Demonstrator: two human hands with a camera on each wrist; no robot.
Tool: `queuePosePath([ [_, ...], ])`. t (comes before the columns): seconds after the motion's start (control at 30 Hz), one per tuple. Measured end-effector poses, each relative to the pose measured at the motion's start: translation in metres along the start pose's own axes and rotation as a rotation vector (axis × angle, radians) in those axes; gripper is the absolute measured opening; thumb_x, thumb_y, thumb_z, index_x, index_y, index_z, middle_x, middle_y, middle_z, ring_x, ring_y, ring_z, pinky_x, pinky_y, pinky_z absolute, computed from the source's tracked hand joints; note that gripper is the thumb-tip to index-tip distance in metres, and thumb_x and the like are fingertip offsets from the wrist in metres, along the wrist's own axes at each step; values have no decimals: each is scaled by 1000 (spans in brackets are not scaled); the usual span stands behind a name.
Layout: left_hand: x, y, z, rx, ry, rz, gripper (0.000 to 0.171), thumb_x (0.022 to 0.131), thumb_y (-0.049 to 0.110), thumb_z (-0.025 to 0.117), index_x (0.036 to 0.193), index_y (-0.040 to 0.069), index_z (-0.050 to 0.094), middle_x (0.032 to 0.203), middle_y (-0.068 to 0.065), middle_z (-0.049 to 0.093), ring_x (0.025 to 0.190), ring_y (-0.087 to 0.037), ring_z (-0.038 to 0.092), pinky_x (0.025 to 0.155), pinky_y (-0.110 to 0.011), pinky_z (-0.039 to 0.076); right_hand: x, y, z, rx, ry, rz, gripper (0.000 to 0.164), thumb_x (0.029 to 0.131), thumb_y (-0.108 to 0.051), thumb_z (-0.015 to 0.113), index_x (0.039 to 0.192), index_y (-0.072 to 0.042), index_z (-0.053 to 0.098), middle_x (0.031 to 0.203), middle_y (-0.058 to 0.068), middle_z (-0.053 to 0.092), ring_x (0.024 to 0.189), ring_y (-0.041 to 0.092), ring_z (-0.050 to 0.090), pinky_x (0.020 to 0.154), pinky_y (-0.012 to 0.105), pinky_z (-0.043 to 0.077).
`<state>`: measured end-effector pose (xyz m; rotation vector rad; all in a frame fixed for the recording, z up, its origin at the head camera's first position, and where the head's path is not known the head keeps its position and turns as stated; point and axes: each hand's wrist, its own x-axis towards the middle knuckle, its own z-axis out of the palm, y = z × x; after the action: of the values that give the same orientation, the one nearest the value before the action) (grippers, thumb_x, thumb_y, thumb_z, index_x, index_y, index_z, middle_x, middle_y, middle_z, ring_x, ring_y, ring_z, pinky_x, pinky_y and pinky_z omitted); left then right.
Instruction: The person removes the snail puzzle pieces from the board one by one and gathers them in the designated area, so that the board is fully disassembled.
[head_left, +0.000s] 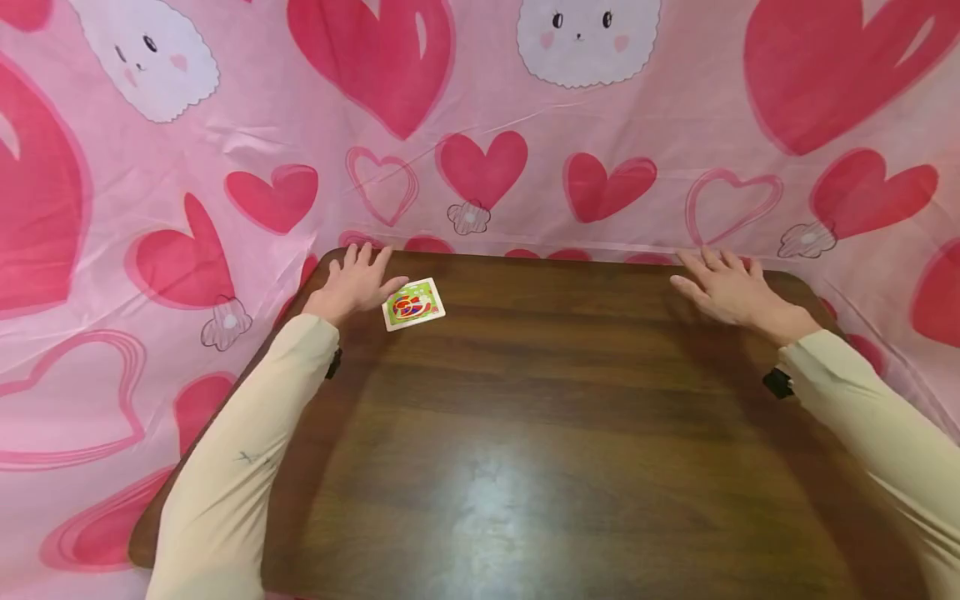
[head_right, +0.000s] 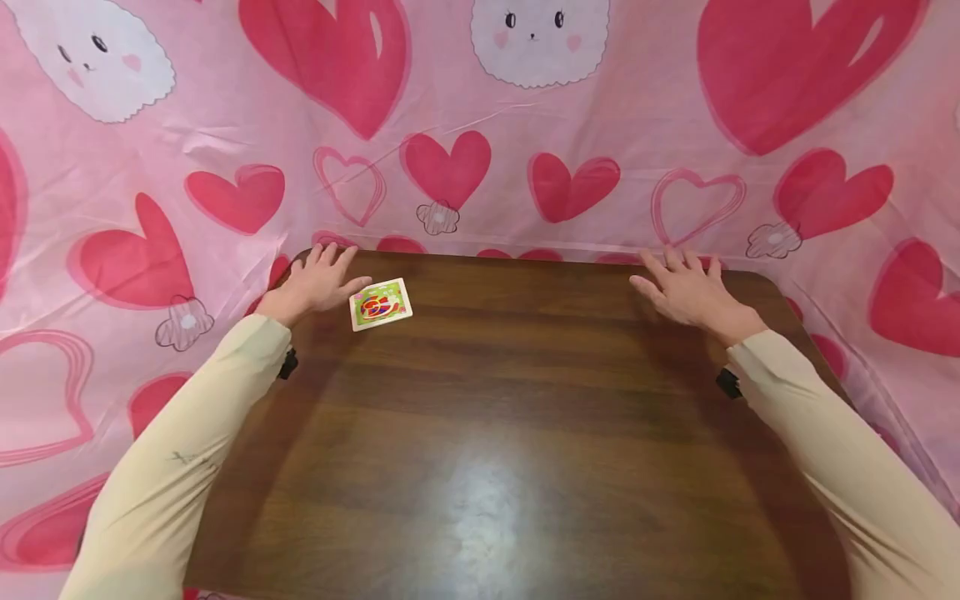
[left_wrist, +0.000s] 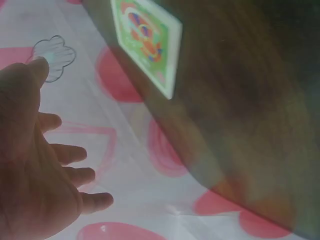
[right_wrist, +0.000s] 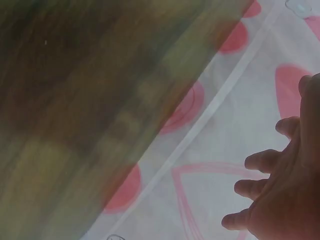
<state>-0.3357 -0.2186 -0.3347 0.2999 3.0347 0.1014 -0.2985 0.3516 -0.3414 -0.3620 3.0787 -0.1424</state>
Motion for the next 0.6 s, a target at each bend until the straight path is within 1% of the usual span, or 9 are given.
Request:
queuePosePath([
  [0.1, 1, -1, 7, -11, -31, -4, 78, 99, 56, 39, 157, 12, 11, 161, -29, 8, 148, -51, 2, 112, -72, 10, 0, -6, 5, 5, 2, -8, 73, 101, -62, 22, 158, -17, 13, 157, 31, 16, 141, 56, 10, 102, 78, 4],
  [0.23, 4, 1, 16, -34, -49, 3, 79, 98, 56, 41, 156, 11, 12, 161, -29, 9, 148, -50, 5, 113, -70, 13, 3, -12, 12, 0, 4, -27, 73, 101, -60, 26, 158, -16, 15, 157, 29, 20, 141, 54, 14, 102, 76, 9],
  [0.43, 7, 1, 26, -94, -48, -1, 80, 97, 57, 43, 156, 10, 14, 160, -28, 12, 147, -49, 10, 112, -69, 18, 8, -21, 24, 28, 4, -55, 73, 101, -61, 27, 157, -16, 16, 159, 28, 17, 143, 53, 13, 106, 77, 6],
  [0.6, 8, -3, 34, -116, -78, -4, 82, 97, 56, 44, 156, 8, 14, 159, -28, 15, 146, -50, 13, 111, -70, 21, 12, -31, 31, 65, 8, -88, 72, 101, -59, 30, 157, -14, 19, 159, 29, 16, 143, 54, 15, 107, 76, 8],
])
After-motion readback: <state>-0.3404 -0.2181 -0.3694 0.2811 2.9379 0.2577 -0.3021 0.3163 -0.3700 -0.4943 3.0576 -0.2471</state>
